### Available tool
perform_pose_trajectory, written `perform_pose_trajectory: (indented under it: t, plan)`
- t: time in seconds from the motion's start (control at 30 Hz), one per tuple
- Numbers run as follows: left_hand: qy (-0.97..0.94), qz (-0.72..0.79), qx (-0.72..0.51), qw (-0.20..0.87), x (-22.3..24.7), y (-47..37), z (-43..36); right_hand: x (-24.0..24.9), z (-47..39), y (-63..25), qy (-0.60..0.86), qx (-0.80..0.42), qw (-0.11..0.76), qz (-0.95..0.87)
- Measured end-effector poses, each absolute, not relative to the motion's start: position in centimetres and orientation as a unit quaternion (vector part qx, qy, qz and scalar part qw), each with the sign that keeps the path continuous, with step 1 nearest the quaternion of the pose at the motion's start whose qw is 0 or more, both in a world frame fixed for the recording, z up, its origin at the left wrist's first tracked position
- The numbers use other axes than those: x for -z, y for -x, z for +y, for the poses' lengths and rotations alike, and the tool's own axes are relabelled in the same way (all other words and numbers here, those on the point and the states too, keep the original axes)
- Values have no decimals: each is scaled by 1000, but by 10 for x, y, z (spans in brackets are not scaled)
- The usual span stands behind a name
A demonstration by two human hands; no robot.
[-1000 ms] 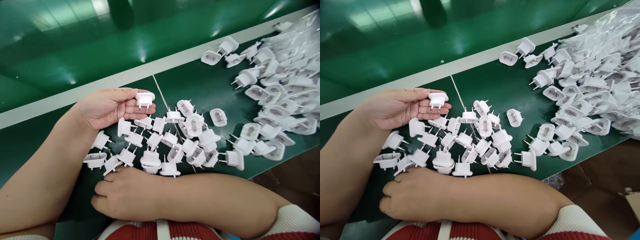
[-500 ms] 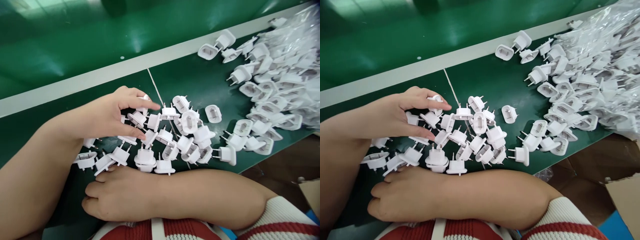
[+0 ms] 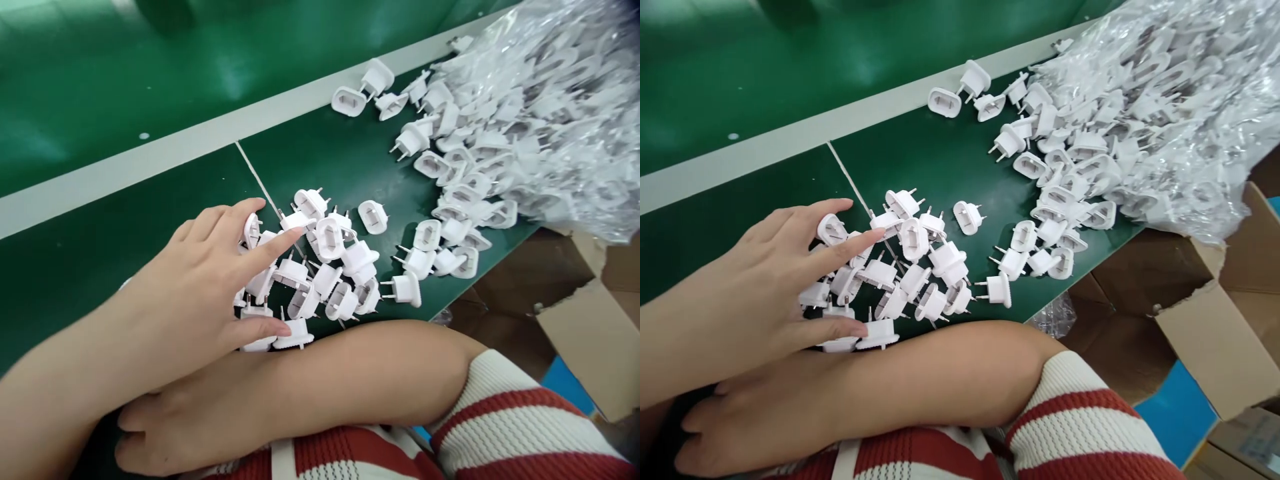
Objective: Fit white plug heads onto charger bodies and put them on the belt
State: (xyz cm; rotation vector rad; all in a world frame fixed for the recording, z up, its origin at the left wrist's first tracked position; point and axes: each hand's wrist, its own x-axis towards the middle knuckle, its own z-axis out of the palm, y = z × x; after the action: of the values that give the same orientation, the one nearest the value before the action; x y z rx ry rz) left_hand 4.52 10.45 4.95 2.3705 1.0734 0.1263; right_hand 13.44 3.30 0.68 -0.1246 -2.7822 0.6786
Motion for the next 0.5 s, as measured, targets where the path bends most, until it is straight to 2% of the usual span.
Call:
perform_pose_trajectory:
  t: [0.1, 0.17, 0.4, 0.5]
  plan:
    - [-911, 357, -25, 204, -41, -58, 99, -4, 32, -133, 71, -203, 157, -964]
    - [-912, 355, -36, 205, -36, -59, 100, -3, 31, -132, 56, -208, 160, -963]
    - [-854, 383, -59, 348, -32, -40, 114, 2, 30, -129, 51, -282, 183, -940]
    - [-830, 401, -59, 383, -31, -37, 121, -2, 34, -130, 51, -246, 123, -960]
